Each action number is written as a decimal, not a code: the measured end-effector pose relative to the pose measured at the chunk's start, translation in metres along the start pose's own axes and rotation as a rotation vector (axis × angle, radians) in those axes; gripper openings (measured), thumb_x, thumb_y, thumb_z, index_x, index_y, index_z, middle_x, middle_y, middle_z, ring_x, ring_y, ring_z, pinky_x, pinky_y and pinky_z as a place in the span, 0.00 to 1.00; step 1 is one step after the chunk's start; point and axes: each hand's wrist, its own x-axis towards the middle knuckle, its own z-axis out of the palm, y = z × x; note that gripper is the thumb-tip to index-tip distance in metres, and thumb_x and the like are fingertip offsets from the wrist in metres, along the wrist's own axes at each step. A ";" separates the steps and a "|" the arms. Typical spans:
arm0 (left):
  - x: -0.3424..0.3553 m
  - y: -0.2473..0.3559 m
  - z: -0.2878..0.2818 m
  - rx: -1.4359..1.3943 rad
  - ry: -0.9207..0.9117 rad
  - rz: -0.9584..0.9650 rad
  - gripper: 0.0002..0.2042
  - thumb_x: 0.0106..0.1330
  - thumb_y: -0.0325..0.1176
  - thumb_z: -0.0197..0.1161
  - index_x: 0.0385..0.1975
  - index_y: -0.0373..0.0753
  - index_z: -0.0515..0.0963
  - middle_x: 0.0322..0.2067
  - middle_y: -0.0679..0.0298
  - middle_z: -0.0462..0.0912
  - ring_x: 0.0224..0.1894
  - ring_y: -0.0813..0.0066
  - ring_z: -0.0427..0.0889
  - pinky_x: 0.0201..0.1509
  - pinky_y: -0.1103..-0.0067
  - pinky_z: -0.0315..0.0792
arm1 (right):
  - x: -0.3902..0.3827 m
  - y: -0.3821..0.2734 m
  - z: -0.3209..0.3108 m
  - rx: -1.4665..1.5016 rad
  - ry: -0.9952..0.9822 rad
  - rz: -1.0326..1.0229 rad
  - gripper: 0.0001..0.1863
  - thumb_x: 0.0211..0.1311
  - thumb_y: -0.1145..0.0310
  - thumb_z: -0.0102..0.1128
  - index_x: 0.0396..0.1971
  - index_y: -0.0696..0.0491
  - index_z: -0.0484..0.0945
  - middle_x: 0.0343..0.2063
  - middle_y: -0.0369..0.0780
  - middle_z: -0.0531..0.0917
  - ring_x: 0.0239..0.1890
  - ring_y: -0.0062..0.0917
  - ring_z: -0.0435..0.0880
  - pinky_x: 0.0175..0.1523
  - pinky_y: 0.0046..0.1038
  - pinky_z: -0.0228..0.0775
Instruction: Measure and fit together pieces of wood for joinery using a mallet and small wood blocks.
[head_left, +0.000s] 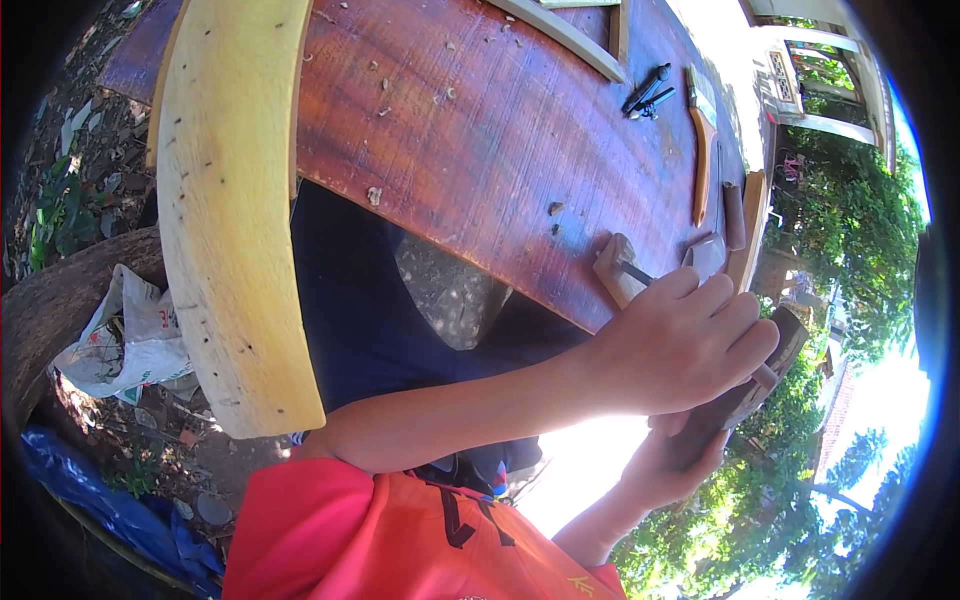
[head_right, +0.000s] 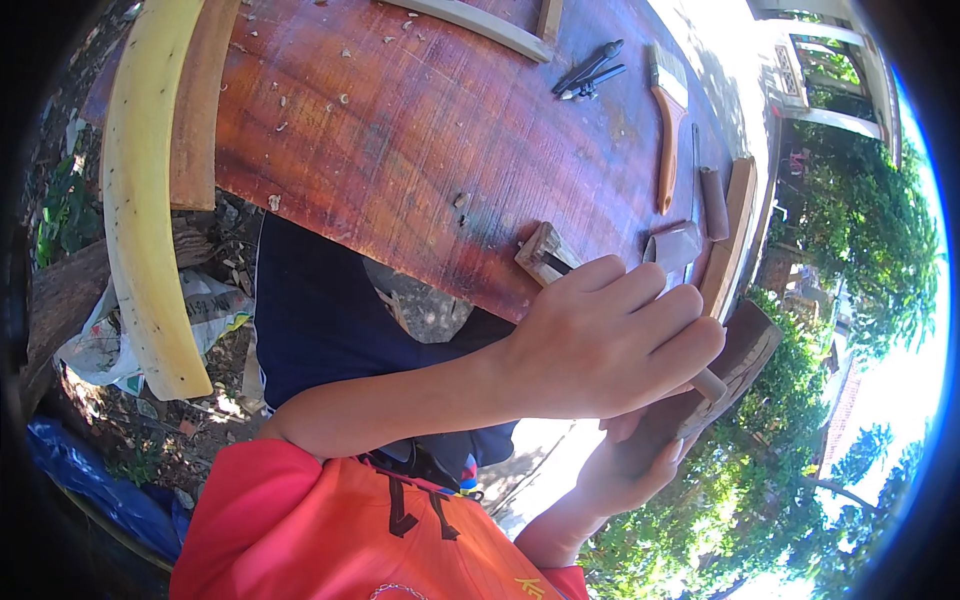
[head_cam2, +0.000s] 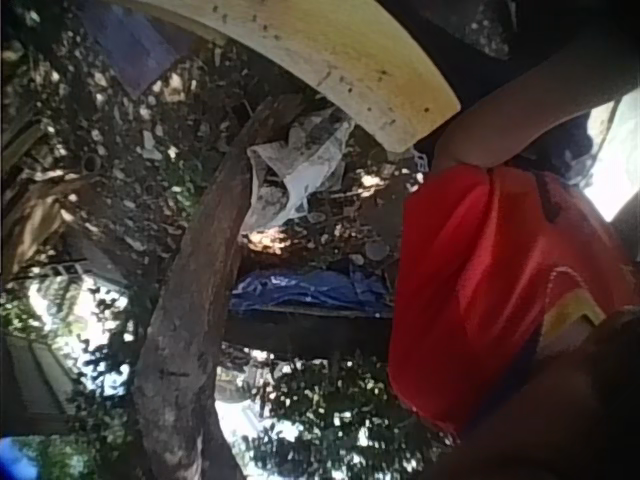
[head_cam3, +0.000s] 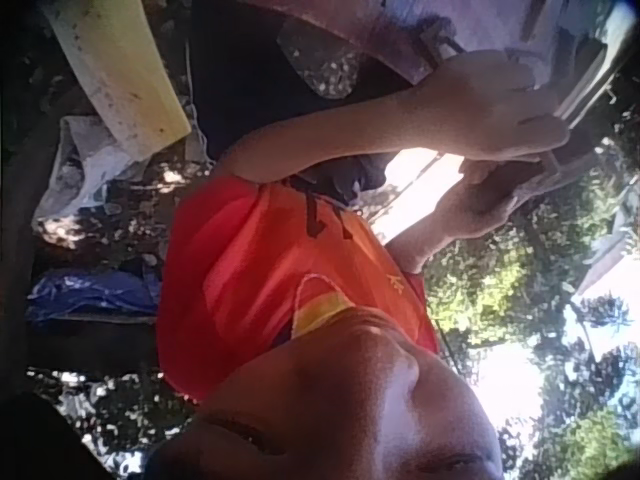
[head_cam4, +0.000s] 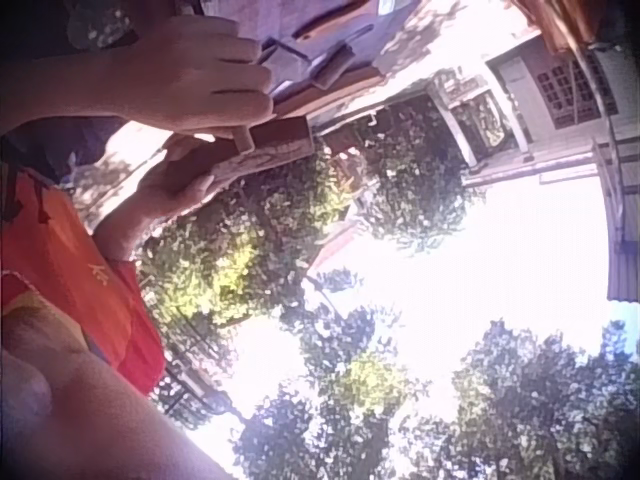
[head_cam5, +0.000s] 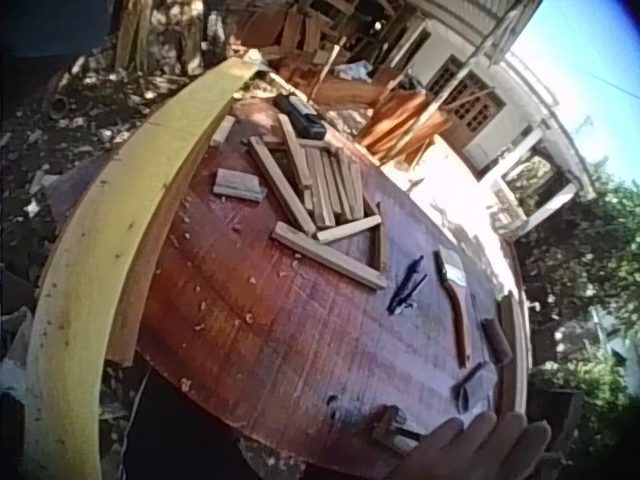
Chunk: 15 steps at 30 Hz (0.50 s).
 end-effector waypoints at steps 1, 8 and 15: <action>0.000 0.000 -0.001 0.002 0.001 -0.001 0.10 0.54 0.39 0.66 0.33 0.47 0.75 0.29 0.70 0.71 0.32 0.75 0.77 0.32 0.77 0.66 | 0.003 -0.004 -0.003 0.148 -0.111 0.053 0.35 0.82 0.52 0.42 0.72 0.69 0.62 0.65 0.59 0.74 0.59 0.41 0.81 0.58 0.41 0.80; -0.001 0.002 0.002 -0.019 0.025 -0.016 0.10 0.54 0.39 0.66 0.33 0.46 0.75 0.28 0.71 0.70 0.31 0.75 0.76 0.31 0.77 0.65 | 0.003 -0.010 0.026 0.244 -0.028 0.050 0.36 0.82 0.52 0.40 0.70 0.72 0.62 0.58 0.57 0.76 0.59 0.39 0.79 0.59 0.40 0.78; -0.001 -0.001 0.005 0.035 0.045 -0.003 0.09 0.56 0.38 0.66 0.31 0.47 0.73 0.27 0.71 0.68 0.29 0.76 0.74 0.30 0.77 0.64 | -0.002 -0.021 0.003 -0.072 -0.038 -0.050 0.34 0.82 0.51 0.43 0.67 0.69 0.65 0.44 0.48 0.80 0.40 0.31 0.80 0.46 0.28 0.74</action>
